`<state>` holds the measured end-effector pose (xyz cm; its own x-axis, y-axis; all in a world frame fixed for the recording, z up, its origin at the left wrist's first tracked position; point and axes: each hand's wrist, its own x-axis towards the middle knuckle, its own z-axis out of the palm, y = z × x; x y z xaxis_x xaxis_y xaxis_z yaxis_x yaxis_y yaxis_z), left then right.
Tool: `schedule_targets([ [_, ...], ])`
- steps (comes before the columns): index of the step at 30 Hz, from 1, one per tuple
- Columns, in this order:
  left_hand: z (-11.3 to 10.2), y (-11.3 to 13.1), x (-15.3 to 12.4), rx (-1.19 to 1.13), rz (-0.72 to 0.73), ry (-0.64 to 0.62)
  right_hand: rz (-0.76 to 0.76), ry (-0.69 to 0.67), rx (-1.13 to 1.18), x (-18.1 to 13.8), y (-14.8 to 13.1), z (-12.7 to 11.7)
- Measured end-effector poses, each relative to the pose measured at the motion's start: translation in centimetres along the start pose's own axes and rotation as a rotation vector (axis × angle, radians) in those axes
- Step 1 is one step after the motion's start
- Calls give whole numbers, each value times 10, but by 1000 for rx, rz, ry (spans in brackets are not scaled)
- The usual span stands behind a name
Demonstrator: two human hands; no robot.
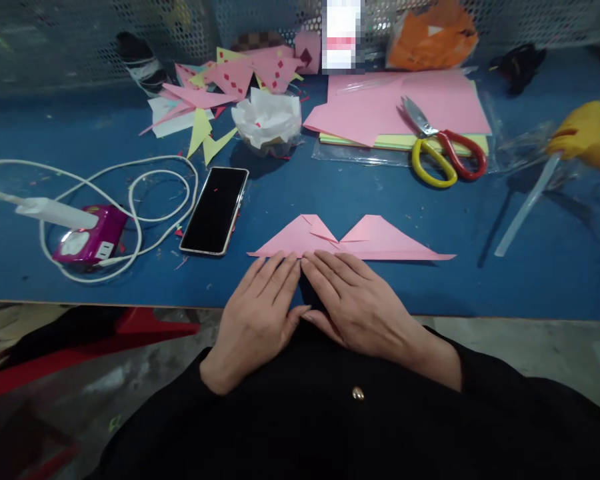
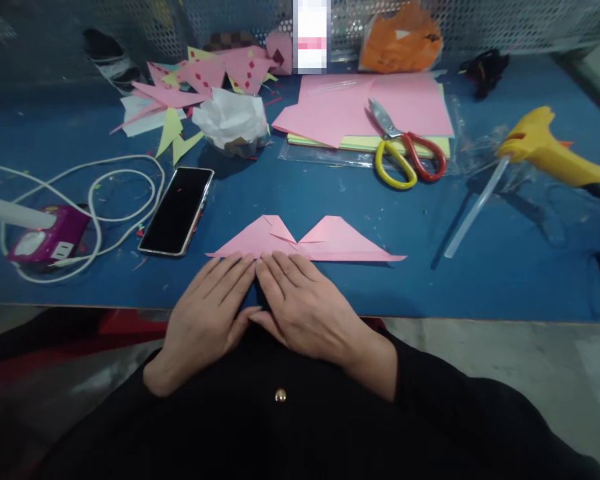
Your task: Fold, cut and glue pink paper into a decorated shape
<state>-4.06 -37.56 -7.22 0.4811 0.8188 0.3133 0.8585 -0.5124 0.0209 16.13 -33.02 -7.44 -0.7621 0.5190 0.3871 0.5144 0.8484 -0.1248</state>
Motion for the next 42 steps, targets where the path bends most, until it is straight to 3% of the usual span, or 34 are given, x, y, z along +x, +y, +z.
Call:
schedule_targets([
  [10,1,8,11,61,44,-9,39,-16,-82,-28,14,-13],
  [15,13,16,28,6,197,4,59,-12,-125,-35,17,-15],
  [20,19,18,33,1,227,-4,172,-50,-215,-59,32,-26],
  [26,16,18,33,9,230,2,311,25,-354,-93,45,-35],
  [35,-6,-23,-2,27,19,-123,276,53,-369,-93,46,-35],
  [42,-18,-43,-21,98,-84,-99,291,39,-369,-93,45,-35],
])
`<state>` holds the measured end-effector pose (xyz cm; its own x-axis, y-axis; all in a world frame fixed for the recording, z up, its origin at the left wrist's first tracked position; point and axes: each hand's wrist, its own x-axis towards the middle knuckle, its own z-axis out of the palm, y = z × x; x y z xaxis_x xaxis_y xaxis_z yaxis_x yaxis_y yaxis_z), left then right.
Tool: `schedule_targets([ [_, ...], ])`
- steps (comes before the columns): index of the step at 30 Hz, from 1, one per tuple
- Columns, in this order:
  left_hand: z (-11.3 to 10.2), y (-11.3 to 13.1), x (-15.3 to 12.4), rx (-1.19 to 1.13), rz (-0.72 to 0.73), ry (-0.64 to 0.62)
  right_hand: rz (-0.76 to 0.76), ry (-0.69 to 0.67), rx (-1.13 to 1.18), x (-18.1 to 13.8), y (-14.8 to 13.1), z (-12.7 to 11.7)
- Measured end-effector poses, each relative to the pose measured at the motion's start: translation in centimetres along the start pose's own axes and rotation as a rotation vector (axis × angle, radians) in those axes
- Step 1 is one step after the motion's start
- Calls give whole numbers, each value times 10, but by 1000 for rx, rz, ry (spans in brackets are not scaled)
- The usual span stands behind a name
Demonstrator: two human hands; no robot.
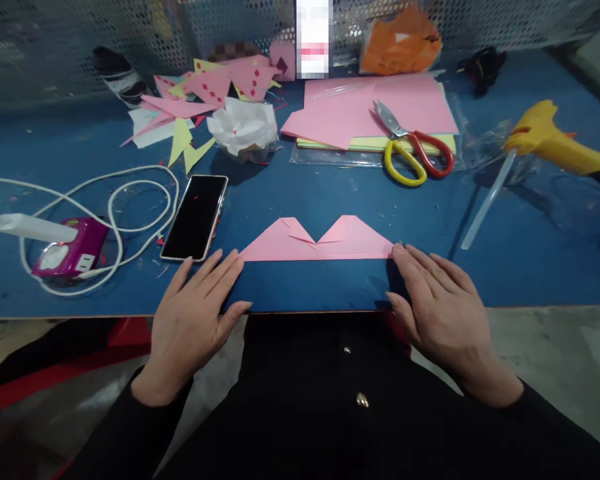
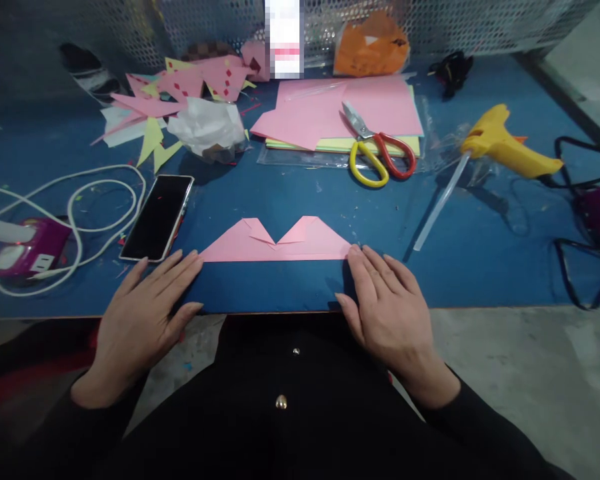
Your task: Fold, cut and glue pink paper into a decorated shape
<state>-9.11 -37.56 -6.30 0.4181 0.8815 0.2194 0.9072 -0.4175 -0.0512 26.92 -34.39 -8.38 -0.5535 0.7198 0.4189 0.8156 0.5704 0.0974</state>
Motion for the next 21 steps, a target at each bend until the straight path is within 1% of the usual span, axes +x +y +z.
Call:
schedule_targets([
  [2,-2,0,2,43,0,77,6,-17,-9,2,0,-2],
  [4,-5,3,8,77,18,179,-3,-29,-32,8,0,-6],
  [6,-7,11,20,76,67,252,-20,-23,-63,17,1,-10],
  [7,-7,16,27,49,123,263,-34,-16,-75,22,1,-11],
  [9,-6,25,43,18,211,277,-71,2,-74,33,-1,-13],
  [12,-1,33,64,-33,294,236,-132,17,-40,50,-6,-10],
  [14,2,34,72,-34,336,213,-166,20,-17,59,-12,-6],
  [18,6,33,77,-23,355,209,-205,35,23,71,-23,3],
  [21,6,33,79,-25,342,217,-183,36,45,75,-26,9],
])
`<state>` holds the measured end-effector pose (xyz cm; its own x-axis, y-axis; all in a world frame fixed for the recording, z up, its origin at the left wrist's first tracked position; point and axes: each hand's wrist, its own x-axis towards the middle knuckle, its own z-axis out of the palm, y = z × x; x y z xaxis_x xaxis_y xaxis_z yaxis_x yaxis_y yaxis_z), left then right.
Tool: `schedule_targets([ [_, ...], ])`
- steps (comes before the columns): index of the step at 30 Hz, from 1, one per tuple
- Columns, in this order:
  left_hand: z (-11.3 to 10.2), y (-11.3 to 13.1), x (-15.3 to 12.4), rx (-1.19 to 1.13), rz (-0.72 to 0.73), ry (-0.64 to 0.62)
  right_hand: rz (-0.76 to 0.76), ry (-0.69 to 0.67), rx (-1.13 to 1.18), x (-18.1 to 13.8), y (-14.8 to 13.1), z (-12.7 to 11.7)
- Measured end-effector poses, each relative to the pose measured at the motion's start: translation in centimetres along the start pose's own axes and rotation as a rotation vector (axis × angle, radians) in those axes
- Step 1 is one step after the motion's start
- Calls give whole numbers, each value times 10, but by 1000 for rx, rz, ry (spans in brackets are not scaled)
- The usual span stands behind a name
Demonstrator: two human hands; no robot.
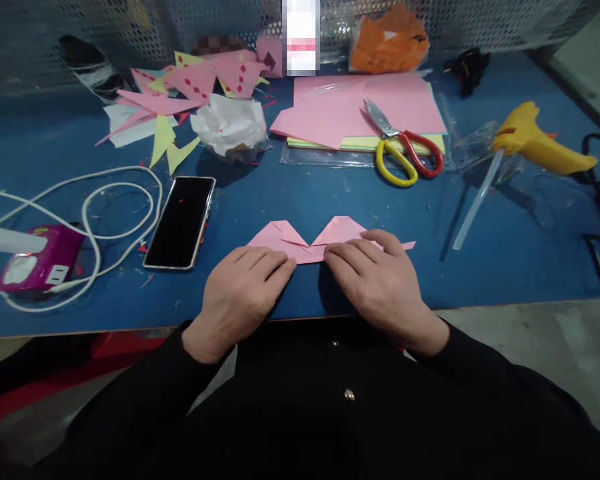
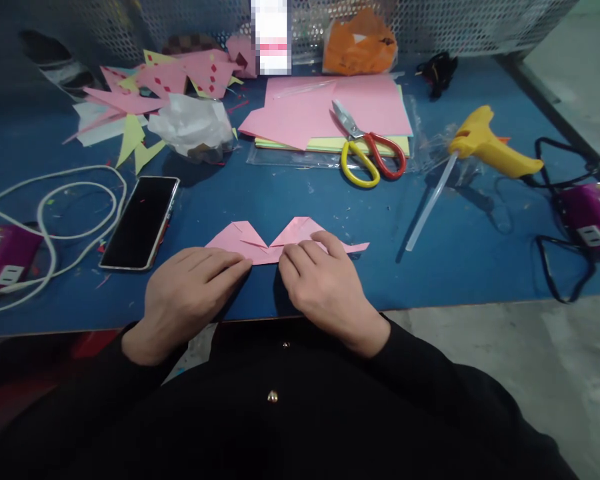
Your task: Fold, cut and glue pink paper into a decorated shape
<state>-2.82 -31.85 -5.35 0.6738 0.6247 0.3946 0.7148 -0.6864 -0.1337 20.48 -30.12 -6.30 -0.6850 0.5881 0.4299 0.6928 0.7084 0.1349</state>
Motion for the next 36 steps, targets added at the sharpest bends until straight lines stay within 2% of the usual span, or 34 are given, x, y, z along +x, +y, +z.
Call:
schedule_targets([
  [12,6,20,12,-155,-174,42,186,51,184,-16,-1,-4],
  [23,10,14,16,-328,-371,-34,390,10,392,0,-8,4],
  [31,11,15,18,-360,-410,-46,408,-18,395,1,-8,2],
  [36,10,13,18,-358,-410,-56,477,-60,458,3,-9,1],
])
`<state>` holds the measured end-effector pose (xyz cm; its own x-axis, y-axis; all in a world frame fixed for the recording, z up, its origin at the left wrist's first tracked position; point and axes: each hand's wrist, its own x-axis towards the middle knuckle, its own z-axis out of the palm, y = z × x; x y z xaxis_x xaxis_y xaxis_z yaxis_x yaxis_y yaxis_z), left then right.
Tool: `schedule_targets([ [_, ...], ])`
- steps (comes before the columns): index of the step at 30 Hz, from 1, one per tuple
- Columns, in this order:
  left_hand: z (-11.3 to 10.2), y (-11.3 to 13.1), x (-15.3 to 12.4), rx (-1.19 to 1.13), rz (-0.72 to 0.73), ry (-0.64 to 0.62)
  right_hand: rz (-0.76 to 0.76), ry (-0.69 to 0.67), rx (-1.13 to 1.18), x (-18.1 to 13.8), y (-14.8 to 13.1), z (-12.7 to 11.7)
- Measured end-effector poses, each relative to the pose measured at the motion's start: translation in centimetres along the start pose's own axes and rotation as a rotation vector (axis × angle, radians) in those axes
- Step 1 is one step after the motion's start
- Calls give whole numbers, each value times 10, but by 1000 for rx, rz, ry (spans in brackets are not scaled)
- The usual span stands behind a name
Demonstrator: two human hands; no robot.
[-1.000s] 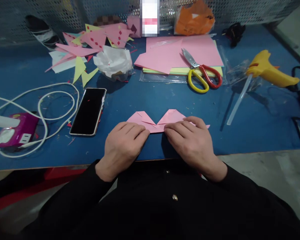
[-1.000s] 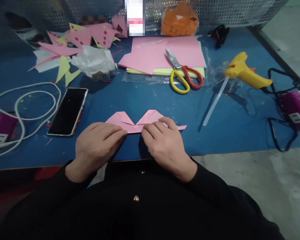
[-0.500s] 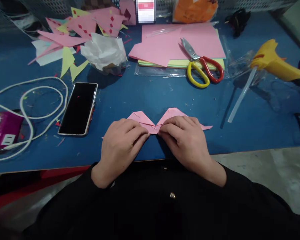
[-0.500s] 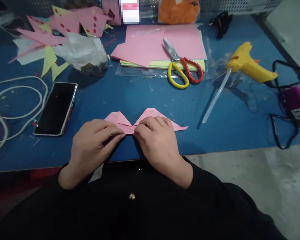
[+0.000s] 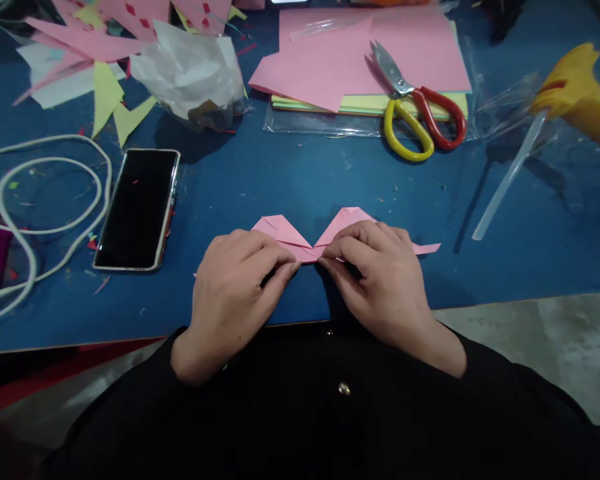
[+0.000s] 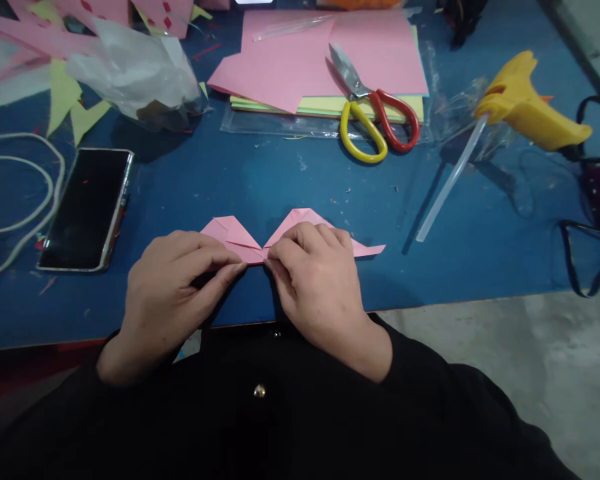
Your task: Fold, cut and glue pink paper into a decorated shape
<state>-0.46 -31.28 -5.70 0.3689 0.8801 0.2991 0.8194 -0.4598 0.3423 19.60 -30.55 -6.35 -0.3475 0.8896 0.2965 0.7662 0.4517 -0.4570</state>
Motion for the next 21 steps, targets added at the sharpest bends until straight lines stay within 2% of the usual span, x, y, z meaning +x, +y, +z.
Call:
schedule_targets([
  [21,0,4,7,111,-22,-26,63,14,-50,1,-3,3],
])
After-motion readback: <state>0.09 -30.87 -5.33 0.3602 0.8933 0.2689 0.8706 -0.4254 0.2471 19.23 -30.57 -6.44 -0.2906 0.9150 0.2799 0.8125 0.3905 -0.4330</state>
